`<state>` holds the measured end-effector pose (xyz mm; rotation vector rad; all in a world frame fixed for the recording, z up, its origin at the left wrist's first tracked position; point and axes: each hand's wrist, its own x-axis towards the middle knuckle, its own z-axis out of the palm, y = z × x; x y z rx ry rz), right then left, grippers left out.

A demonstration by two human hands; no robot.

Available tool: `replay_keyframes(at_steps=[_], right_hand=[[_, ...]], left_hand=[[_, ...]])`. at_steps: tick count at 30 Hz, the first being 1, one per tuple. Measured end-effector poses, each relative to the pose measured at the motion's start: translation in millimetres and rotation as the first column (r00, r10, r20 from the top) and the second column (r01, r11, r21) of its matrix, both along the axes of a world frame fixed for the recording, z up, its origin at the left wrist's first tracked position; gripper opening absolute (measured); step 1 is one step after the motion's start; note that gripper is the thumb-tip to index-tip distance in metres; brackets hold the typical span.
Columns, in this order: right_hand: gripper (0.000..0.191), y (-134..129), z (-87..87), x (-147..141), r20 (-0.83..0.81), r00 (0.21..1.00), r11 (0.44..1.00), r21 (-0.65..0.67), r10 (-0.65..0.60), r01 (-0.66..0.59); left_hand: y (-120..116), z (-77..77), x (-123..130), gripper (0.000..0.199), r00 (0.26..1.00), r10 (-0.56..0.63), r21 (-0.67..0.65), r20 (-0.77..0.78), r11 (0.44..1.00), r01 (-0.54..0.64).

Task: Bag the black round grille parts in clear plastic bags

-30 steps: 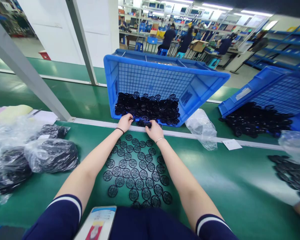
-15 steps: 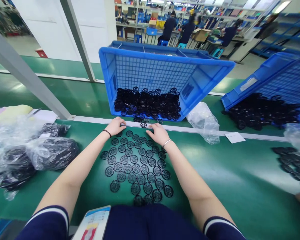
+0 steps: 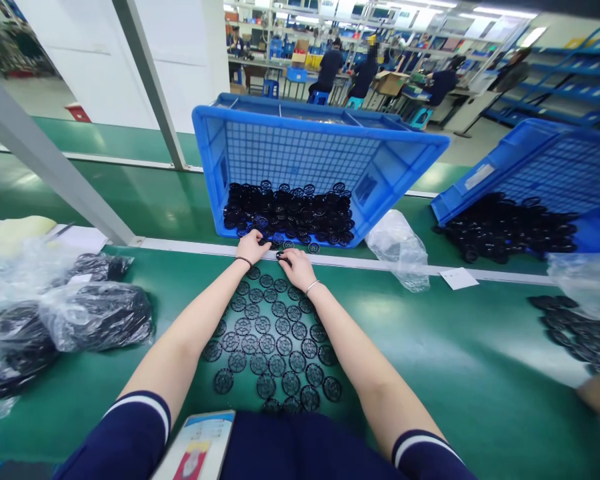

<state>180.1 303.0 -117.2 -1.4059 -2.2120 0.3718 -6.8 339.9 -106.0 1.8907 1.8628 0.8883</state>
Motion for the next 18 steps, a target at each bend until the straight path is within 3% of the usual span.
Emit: replay_keyframes(at_steps=[5,13,16,18], right_hand=[[0.029,6,-7.0,7,-0.148,0.988,0.999,-0.008,-0.033,0.032],[0.015,-1,-12.0,8,-0.222,0.973,0.998,0.004,0.068,-0.068],[0.015,5,-13.1,10,-0.239,0.971,1.0,0.011,0.026,-0.024],[0.014,14,-13.4,10,-0.256,0.964,0.997,0.019,-0.071,0.078]], left_hand=[[-19,-0.5,-20,0.02,0.983,-0.184,0.042,-0.001,0.982,0.184],[-42,-6.6,-17,0.021,0.853,-0.52,0.027,-0.042,0.853,0.521],[-46,-6.6,-17,0.03,0.829,-0.556,0.012,-0.055,0.83,0.558],[-43,-5.7,-15,0.03,0.856,-0.512,0.013,-0.07,0.858,0.514]])
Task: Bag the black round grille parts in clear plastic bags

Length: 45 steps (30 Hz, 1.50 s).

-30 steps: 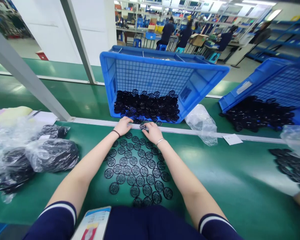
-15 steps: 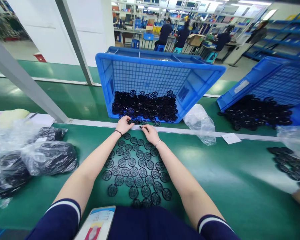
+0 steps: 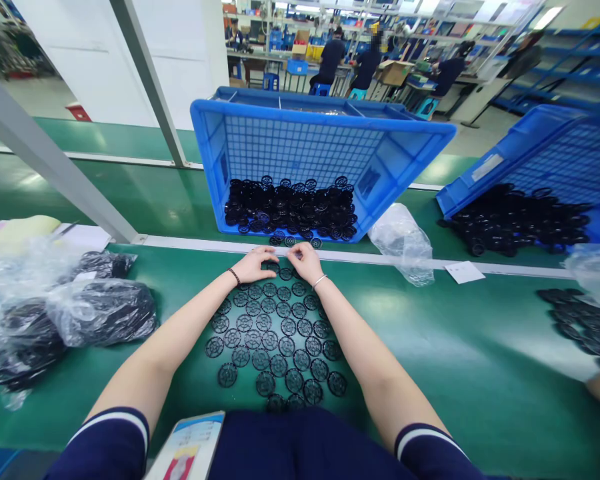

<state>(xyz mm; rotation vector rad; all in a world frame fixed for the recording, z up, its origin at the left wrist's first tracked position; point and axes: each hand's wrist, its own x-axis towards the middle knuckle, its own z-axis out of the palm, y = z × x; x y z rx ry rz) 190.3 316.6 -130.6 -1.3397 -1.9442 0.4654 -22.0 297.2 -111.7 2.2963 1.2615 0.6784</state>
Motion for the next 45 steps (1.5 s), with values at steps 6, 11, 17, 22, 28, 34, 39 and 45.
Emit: replay_keyframes(at_steps=[6,11,17,22,28,34,39,45], right_hand=[[0.025,22,0.7,-15,0.019,0.979,0.979,-0.001,-0.202,0.202],[0.026,25,-1.0,-22,0.026,0.969,0.969,-0.027,-0.245,0.246],[0.025,27,-3.6,-17,-0.056,0.978,0.978,-0.064,-0.201,0.198],[0.03,23,-1.4,-10,-0.138,0.985,0.994,-0.06,-0.1,0.092],[0.024,3,1.0,12,-0.105,0.993,0.997,-0.052,0.059,-0.065],[0.007,-7,-4.0,20,-0.015,1.0,1.0,0.001,0.022,-0.022],[0.024,9,-4.9,39,-0.012,0.933,0.932,0.05,-0.359,0.359],[0.035,22,-4.1,47,0.052,0.89,0.891,0.0,-0.454,0.454]], left_hand=[[32,2.4,21,0.023,0.957,0.282,0.022,-0.073,0.959,-0.282],[46,0.5,41,0.023,0.898,0.42,0.013,-0.128,0.906,-0.422],[47,-1.5,39,0.023,0.905,0.405,-0.007,-0.13,0.912,-0.41],[40,-1.7,27,0.026,0.913,0.399,-0.039,-0.078,0.914,-0.403],[25,-3.0,21,0.017,0.939,0.34,-0.012,-0.041,0.94,-0.341],[16,-1.3,15,0.007,0.949,0.315,0.035,-0.025,0.949,-0.314],[31,6.8,24,0.024,0.953,0.301,0.072,-0.027,0.952,-0.299],[49,10.9,51,0.033,0.949,0.305,0.079,-0.074,0.951,-0.299]])
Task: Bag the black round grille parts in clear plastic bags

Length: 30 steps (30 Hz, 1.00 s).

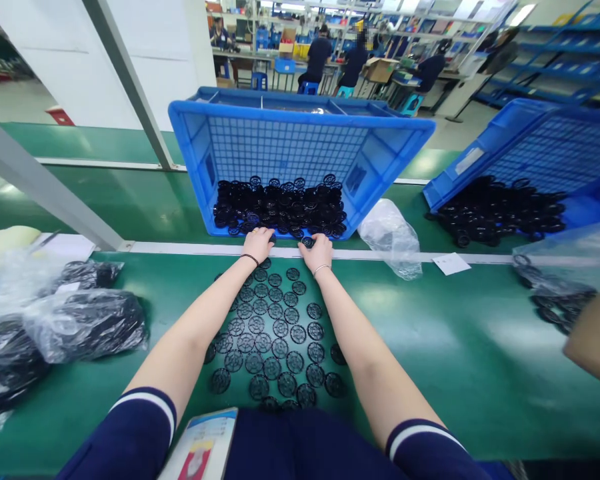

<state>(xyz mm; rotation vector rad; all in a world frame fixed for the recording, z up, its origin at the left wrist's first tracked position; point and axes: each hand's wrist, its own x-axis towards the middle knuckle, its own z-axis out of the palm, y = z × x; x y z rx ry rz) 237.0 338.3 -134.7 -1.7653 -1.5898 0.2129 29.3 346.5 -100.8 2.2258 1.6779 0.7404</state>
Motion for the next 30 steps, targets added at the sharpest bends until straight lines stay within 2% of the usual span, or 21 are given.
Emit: replay_keyframes(at_steps=[7,12,16,20,23,25,28,30], right_hand=[[0.026,1,0.5,1,-0.062,0.998,1.0,-0.019,0.006,-0.007],[0.032,-4,0.6,11,-0.158,0.974,0.985,-0.041,0.16,-0.168],[0.03,-14,5.8,20,-0.186,0.911,0.919,-0.072,0.369,-0.388],[0.02,-31,15.7,37,-0.184,0.81,0.808,-0.106,0.557,-0.579],[0.02,-50,20.4,56,-0.208,0.747,0.738,-0.134,0.632,-0.662],[0.027,-64,21.1,69,-0.246,0.725,0.717,-0.138,0.644,-0.684],[0.042,-78,20.2,77,-0.303,0.727,0.736,-0.107,0.616,-0.669],[0.05,-81,19.3,73,-0.339,0.728,0.756,-0.072,0.595,-0.651]], left_hand=[[0,-1.1,5,0.024,1.0,0.01,-0.032,0.029,0.999,-0.009],[-16,-3.6,7,0.021,0.993,-0.09,-0.111,0.07,0.989,0.097],[-31,-3.1,14,0.014,0.976,-0.211,-0.125,0.054,0.968,0.216],[-41,2.3,11,0.013,0.959,-0.283,-0.108,0.017,0.953,0.284],[-46,8.2,-11,0.024,0.951,-0.308,-0.095,0.015,0.947,0.308],[-48,11.5,-37,0.033,0.95,-0.311,-0.101,0.022,0.945,0.312],[-49,12.9,-76,0.051,0.959,-0.282,-0.14,0.03,0.949,0.284],[-51,11.4,-90,0.06,0.965,-0.261,-0.168,0.032,0.95,0.262]])
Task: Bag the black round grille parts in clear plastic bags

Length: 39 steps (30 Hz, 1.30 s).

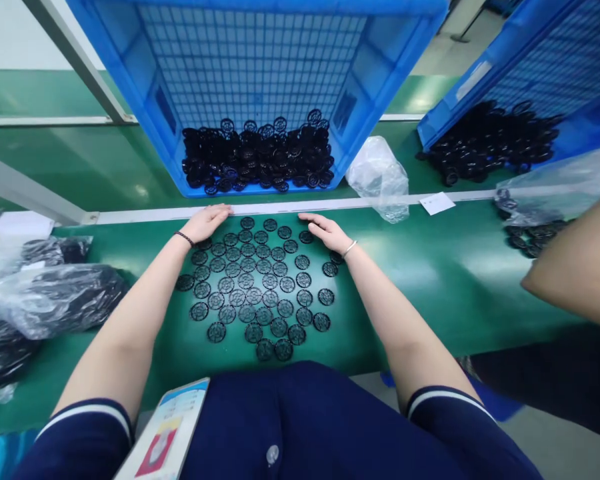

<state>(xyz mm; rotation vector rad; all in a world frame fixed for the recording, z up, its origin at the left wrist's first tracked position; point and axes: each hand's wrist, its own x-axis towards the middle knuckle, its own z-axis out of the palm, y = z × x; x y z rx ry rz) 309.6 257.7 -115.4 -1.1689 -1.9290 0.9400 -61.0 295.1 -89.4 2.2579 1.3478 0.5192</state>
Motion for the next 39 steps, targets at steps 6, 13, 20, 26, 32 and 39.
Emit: replay_keyframes(at_steps=[6,13,20,26,32,39], right_hand=[[0.064,7,1.4,-47,-0.129,0.991,1.0,-0.008,0.025,-0.026],[0.059,-7,3.8,-63,-0.103,0.982,0.986,-0.027,0.16,-0.163],[0.064,1,0.9,-63,-0.251,0.966,0.993,-0.077,0.062,-0.084],[0.066,1,1.1,-53,-0.374,0.925,0.98,-0.151,0.068,-0.133],[0.043,-20,-5.0,8,-0.426,0.858,0.931,-0.337,-0.286,0.143],[0.034,-68,-5.2,43,-0.07,0.943,0.933,-0.184,-0.326,0.309]], left_hand=[[-10,-7.4,22,0.062,0.985,-0.169,-0.075,-0.027,0.983,0.167],[-19,-5.5,34,0.066,0.942,-0.322,-0.114,0.089,0.937,0.331],[-18,5.3,28,0.079,0.968,-0.237,-0.142,0.079,0.959,0.247],[-26,7.3,40,0.078,0.968,-0.251,-0.161,0.001,0.955,0.248],[-66,14.6,-17,0.062,0.969,0.113,-0.067,0.22,0.993,-0.101],[-99,-24.4,-57,0.037,0.725,0.55,-0.162,0.415,0.829,-0.536]])
